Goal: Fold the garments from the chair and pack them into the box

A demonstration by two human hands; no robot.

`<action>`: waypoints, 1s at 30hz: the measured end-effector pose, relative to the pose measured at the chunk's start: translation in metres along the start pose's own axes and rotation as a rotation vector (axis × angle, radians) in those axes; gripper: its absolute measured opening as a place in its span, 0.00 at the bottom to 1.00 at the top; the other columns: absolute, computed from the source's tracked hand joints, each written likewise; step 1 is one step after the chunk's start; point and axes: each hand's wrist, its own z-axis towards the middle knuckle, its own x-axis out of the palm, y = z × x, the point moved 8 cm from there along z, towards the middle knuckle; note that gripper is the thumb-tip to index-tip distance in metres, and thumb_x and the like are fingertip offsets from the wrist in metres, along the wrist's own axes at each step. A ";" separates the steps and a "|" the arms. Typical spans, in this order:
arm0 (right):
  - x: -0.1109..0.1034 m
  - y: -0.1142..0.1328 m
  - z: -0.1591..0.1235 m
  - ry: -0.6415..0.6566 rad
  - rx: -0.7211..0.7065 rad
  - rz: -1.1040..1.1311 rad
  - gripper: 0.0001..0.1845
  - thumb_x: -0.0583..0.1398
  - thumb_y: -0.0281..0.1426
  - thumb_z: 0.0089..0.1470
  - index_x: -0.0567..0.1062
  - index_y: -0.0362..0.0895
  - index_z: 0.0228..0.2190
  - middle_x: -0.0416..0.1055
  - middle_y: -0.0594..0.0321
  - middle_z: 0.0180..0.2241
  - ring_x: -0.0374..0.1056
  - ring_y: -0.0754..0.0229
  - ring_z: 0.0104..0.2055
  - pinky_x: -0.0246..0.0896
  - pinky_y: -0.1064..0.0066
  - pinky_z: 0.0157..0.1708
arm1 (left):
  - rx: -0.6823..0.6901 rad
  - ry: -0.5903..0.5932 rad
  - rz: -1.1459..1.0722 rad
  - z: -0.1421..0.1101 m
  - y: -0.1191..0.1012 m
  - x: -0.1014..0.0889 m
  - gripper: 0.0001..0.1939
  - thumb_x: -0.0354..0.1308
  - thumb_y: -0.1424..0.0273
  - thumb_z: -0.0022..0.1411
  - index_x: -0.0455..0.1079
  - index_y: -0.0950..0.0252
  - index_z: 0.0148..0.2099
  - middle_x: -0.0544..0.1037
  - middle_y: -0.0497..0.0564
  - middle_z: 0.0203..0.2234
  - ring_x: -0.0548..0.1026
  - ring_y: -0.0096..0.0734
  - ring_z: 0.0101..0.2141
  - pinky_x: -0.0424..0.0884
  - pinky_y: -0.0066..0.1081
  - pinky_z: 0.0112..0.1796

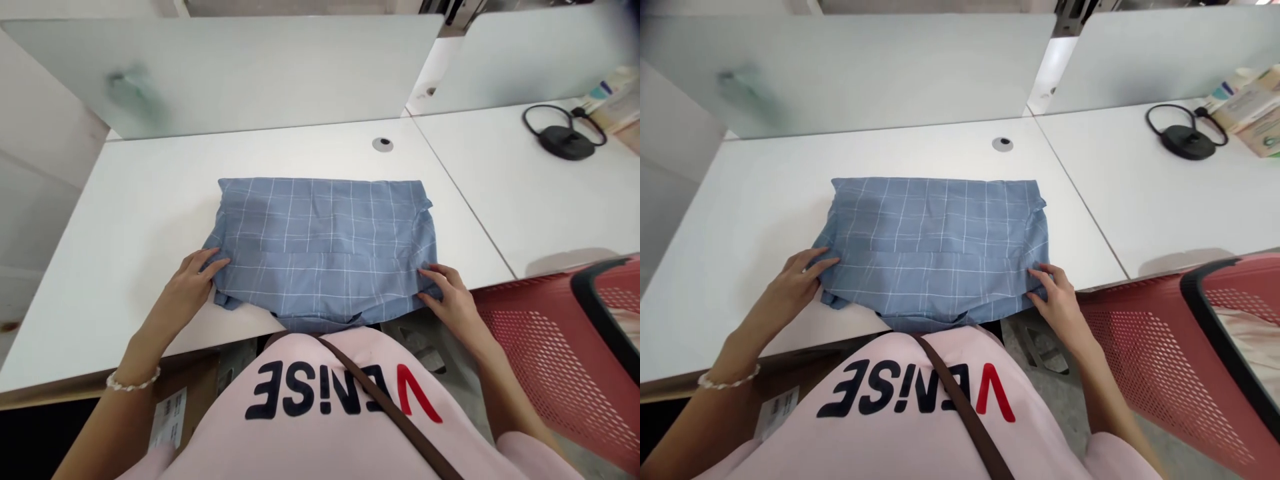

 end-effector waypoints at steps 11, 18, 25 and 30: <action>0.003 0.004 0.018 -0.073 -0.056 -0.069 0.35 0.53 0.19 0.49 0.70 0.47 0.58 0.57 0.49 0.57 0.61 0.44 0.60 0.64 0.47 0.58 | 0.090 -0.082 -0.060 0.012 0.017 0.003 0.21 0.42 0.79 0.64 0.69 0.61 0.53 0.71 0.54 0.57 0.64 0.44 0.63 0.64 0.51 0.62; 0.009 0.003 0.018 -0.059 -0.099 -0.042 0.35 0.53 0.19 0.46 0.75 0.50 0.54 0.57 0.53 0.59 0.62 0.47 0.61 0.66 0.51 0.57 | 0.132 0.059 0.005 0.006 0.005 0.020 0.28 0.45 0.80 0.59 0.65 0.63 0.61 0.64 0.57 0.64 0.56 0.49 0.67 0.64 0.55 0.62; -0.037 -0.026 0.096 0.044 -0.091 0.178 0.13 0.57 0.28 0.52 0.80 0.46 0.38 0.75 0.54 0.45 0.74 0.51 0.46 0.73 0.59 0.47 | 0.095 -0.006 -0.219 0.051 0.033 -0.018 0.17 0.45 0.66 0.64 0.74 0.59 0.46 0.79 0.53 0.47 0.75 0.46 0.51 0.74 0.47 0.53; -0.117 -0.031 0.298 -0.041 -0.010 0.009 0.19 0.54 0.38 0.63 0.77 0.38 0.30 0.73 0.56 0.25 0.72 0.59 0.26 0.72 0.63 0.29 | -0.129 -0.199 -0.239 0.207 0.078 -0.099 0.15 0.53 0.58 0.64 0.72 0.64 0.38 0.78 0.48 0.30 0.79 0.42 0.36 0.77 0.43 0.41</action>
